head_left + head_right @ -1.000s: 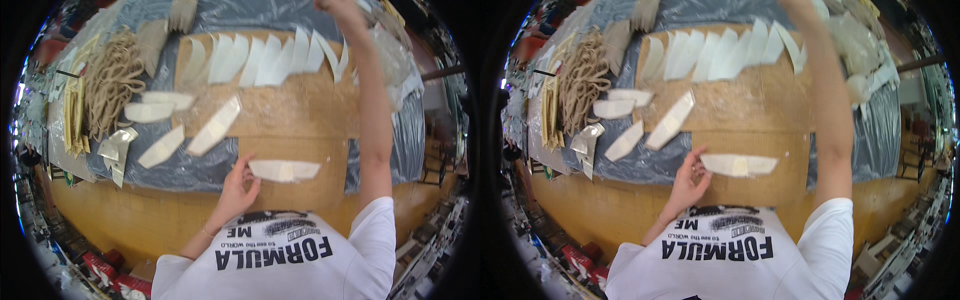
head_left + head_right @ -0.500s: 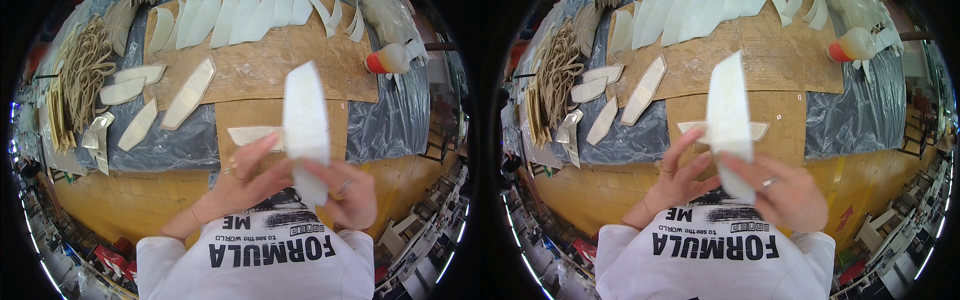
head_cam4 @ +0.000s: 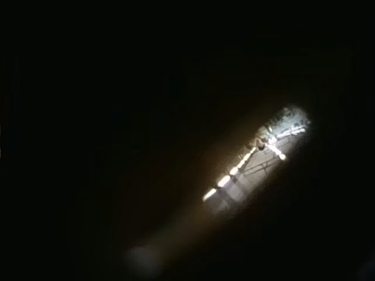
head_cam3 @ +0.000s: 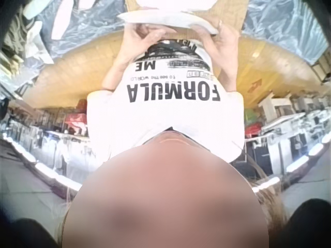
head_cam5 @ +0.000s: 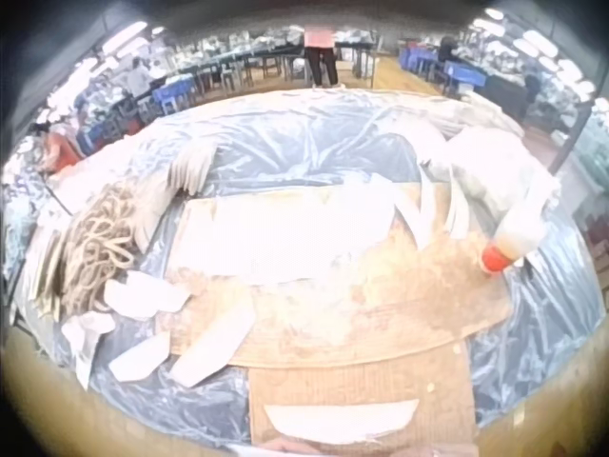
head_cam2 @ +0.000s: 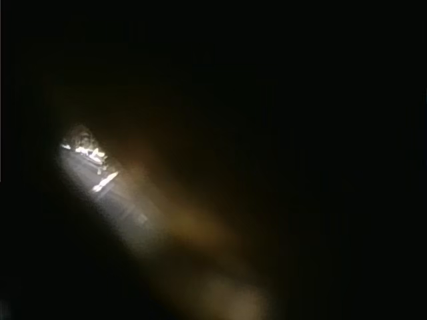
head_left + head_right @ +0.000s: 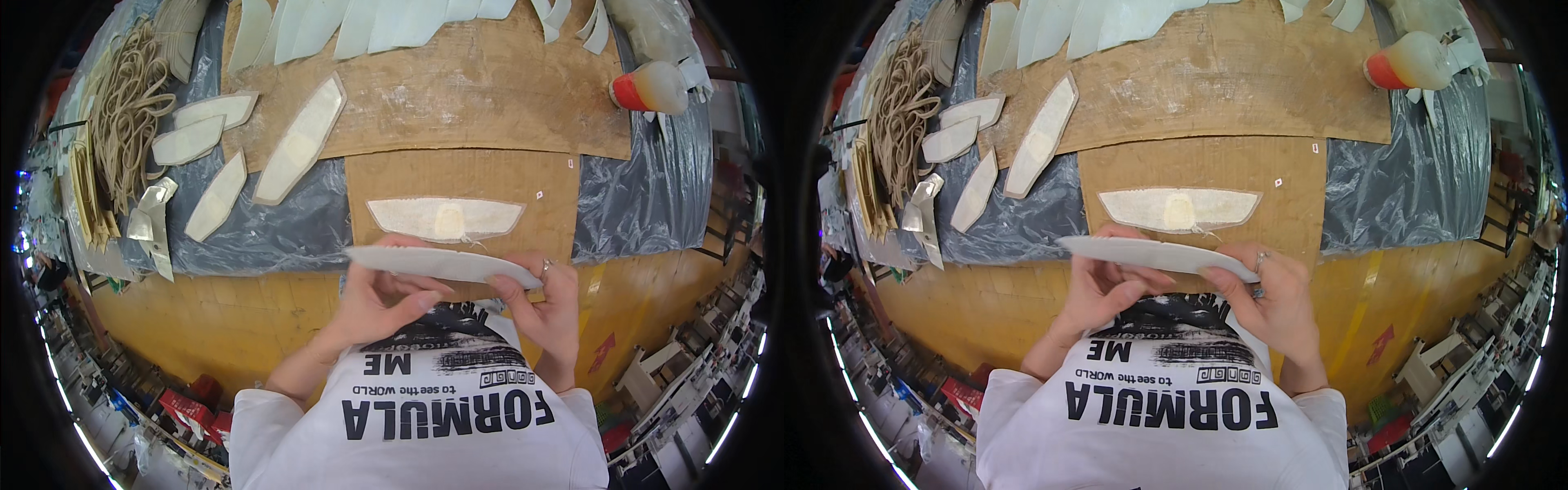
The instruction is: The person repeatedly picks up white curved pieces and a flat piece, applies glue from a bottle to the flat piece, and presses the curved piece onto it. They smooth the joined piece and place it aside, repeating the cycle with new pieces from the table.
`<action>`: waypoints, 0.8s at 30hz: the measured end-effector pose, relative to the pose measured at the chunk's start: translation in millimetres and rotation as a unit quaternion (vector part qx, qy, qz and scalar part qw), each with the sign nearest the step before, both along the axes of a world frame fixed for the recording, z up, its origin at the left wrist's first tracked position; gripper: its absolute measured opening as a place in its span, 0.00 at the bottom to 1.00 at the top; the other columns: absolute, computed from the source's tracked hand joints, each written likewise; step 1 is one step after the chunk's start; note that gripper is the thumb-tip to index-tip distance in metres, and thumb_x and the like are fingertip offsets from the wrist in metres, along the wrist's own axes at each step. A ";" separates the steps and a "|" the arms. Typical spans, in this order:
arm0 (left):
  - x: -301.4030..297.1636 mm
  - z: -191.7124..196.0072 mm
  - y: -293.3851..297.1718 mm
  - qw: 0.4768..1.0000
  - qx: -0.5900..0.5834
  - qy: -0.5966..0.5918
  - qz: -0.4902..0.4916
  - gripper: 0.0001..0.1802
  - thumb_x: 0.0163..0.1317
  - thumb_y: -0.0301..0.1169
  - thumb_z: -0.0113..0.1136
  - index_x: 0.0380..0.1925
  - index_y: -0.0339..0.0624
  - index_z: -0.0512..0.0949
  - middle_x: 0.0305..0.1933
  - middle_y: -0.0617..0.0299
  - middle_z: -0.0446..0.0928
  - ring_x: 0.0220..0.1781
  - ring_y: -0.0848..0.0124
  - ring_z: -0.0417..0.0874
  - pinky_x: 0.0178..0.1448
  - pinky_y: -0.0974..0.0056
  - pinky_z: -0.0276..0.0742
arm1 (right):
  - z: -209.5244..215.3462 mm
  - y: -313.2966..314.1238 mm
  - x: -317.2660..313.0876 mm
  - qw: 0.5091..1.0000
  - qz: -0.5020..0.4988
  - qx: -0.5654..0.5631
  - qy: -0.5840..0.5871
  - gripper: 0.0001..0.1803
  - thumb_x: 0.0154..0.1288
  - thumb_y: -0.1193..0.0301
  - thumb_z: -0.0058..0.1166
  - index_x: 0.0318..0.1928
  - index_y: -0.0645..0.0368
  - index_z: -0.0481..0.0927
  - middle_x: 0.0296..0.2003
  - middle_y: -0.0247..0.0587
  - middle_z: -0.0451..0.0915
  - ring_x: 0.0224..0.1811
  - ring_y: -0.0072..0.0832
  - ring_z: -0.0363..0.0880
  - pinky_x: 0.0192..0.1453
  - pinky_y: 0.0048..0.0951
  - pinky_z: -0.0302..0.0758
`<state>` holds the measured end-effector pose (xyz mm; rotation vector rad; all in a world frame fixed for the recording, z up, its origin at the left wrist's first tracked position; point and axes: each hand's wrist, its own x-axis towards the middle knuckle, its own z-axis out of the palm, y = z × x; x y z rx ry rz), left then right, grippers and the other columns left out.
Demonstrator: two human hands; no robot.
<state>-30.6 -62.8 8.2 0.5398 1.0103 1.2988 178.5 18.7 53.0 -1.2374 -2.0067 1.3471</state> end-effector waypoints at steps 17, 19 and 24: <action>-16.1 -13.2 27.9 0.913 -0.165 0.371 0.034 0.09 0.60 0.31 0.71 0.33 0.34 0.84 0.15 0.72 0.73 0.17 0.88 0.67 0.21 0.77 0.58 | -44.2 14.7 -11.2 0.961 -0.157 -0.222 -0.060 0.10 0.64 0.70 0.65 0.36 0.65 0.81 0.27 0.30 0.80 0.26 0.10 0.73 0.28 0.14 0.67; -13.6 -10.0 28.7 0.879 -0.158 0.449 0.021 0.10 0.59 0.31 0.72 0.33 0.36 0.84 0.16 0.69 0.72 0.18 0.84 0.68 0.23 0.75 0.60 | -45.4 14.1 -12.9 0.959 -0.169 -0.218 -0.068 0.10 0.64 0.70 0.66 0.35 0.65 0.81 0.26 0.30 0.80 0.25 0.11 0.74 0.28 0.14 0.67; -13.8 1.5 40.2 0.722 -0.001 0.688 0.070 0.17 0.56 0.29 0.71 0.45 0.37 0.79 0.39 0.53 0.77 0.38 0.63 0.79 0.40 0.63 0.74 | -44.3 19.8 -7.6 0.958 -0.135 -0.252 -0.021 0.10 0.63 0.72 0.66 0.37 0.66 0.82 0.27 0.31 0.81 0.25 0.13 0.75 0.28 0.15 0.69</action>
